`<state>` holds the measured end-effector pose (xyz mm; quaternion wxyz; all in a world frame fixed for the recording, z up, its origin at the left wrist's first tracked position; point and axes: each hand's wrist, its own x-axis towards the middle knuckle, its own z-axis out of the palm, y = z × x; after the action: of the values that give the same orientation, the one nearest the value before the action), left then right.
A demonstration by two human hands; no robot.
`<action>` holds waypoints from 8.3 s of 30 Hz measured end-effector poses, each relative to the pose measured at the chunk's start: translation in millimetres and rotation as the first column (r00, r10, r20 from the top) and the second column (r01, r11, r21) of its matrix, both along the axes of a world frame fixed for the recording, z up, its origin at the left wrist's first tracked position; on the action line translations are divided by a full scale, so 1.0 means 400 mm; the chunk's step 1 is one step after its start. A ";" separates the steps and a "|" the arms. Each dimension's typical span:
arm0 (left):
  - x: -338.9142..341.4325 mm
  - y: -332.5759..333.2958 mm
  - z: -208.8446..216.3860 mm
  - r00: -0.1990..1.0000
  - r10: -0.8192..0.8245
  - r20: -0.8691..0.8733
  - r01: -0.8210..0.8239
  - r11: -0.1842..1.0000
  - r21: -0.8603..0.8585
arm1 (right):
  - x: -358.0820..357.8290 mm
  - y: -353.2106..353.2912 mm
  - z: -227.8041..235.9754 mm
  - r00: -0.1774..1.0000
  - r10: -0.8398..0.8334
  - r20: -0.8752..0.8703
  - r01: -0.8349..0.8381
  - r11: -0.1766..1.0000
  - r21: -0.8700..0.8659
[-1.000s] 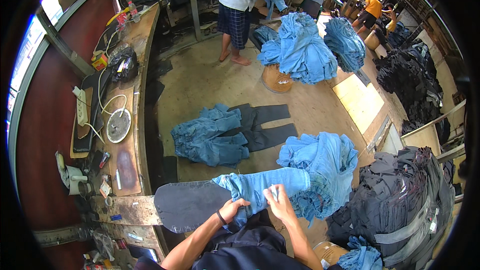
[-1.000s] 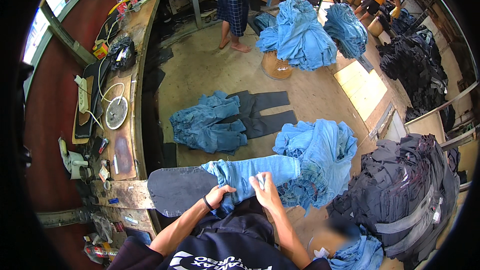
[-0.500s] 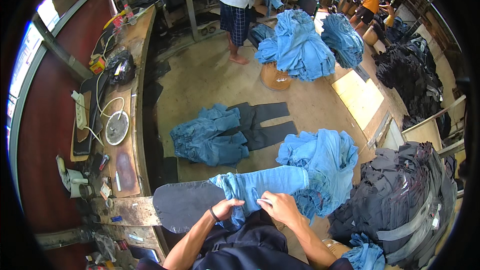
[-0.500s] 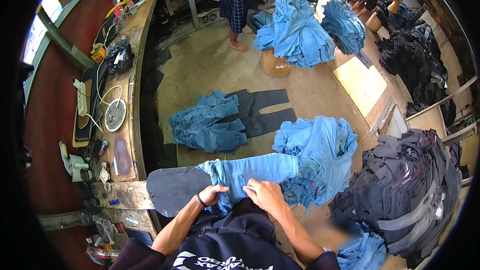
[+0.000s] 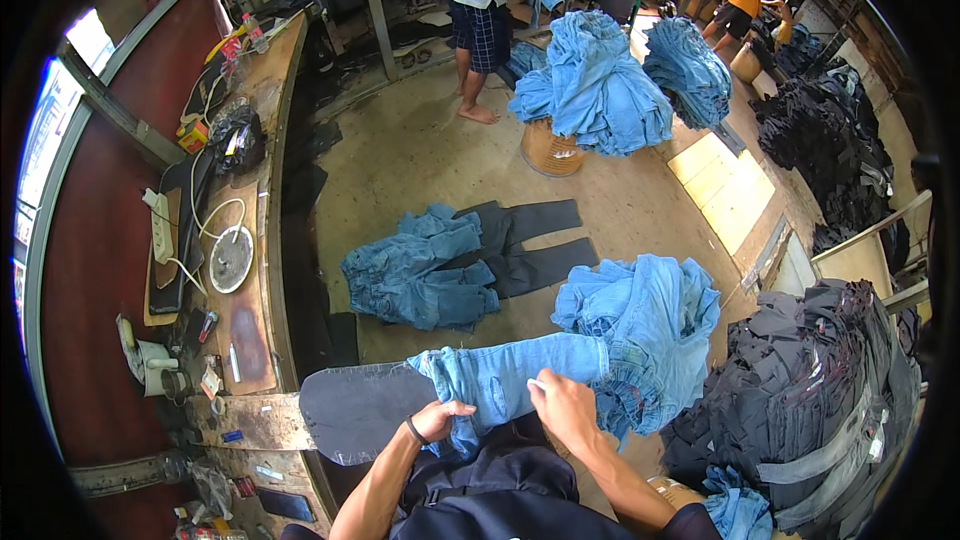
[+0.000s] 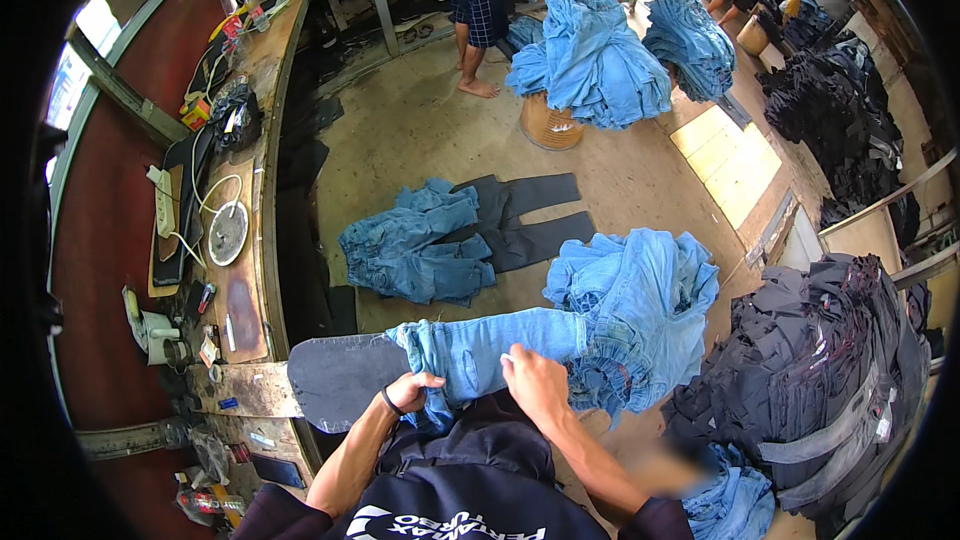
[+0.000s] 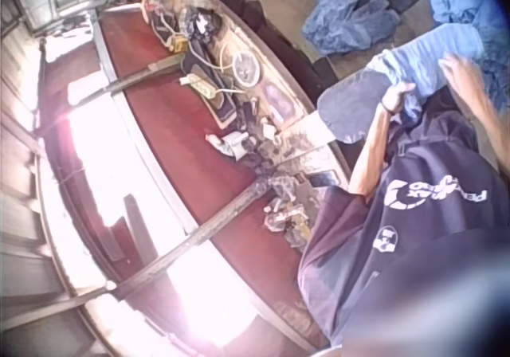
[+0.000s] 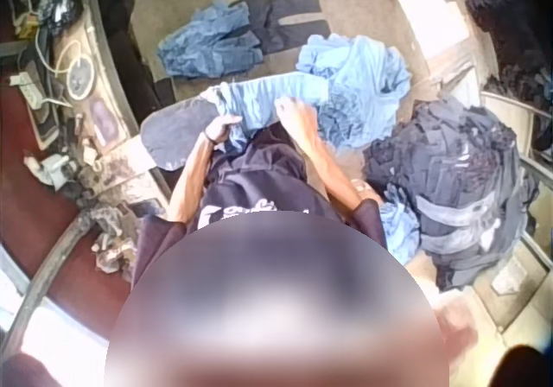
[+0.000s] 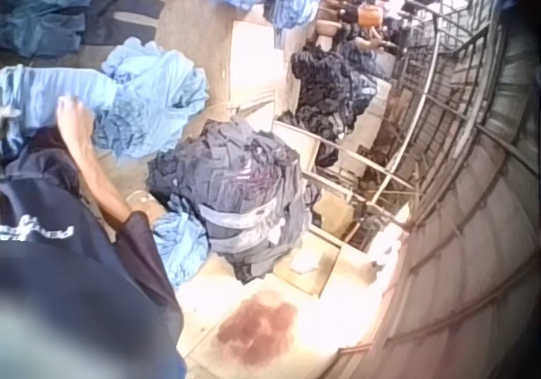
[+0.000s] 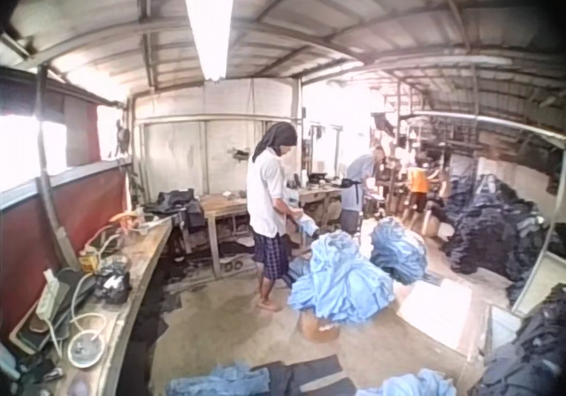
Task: The person uses a white marker to draw lines on the leg of a pair of light blue jeans. They repeatedly pick up jeans from a pile, mark them, and place them back down while other workers handle garments in the background.
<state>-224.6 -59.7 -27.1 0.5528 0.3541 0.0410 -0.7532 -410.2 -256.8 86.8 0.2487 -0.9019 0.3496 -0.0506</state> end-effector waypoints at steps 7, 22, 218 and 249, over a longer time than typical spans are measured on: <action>-0.010 -0.011 0.034 0.999 0.048 0.010 -0.048 0.999 -0.024 | 0.006 -0.006 -0.028 0.990 0.040 0.132 -0.049 0.997 0.065; 0.125 0.155 0.141 0.048 -0.387 0.921 -0.569 0.747 0.344 | 0.125 -0.031 -0.137 0.980 -0.007 0.198 0.015 0.999 -0.038; 0.213 0.086 0.174 0.974 -0.028 0.227 -0.004 0.990 0.139 | 0.273 0.299 -0.006 0.932 -0.338 0.127 0.247 0.854 0.458; 0.263 0.205 0.093 0.990 -0.136 -0.043 0.130 0.985 -0.110 | 0.313 0.403 0.228 0.950 -0.286 -0.126 0.289 0.957 0.010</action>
<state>-119.2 22.4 10.3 0.5182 0.3067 -0.0094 -0.7983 -285.0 -95.4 178.1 0.2295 -0.8391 0.4925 -0.0255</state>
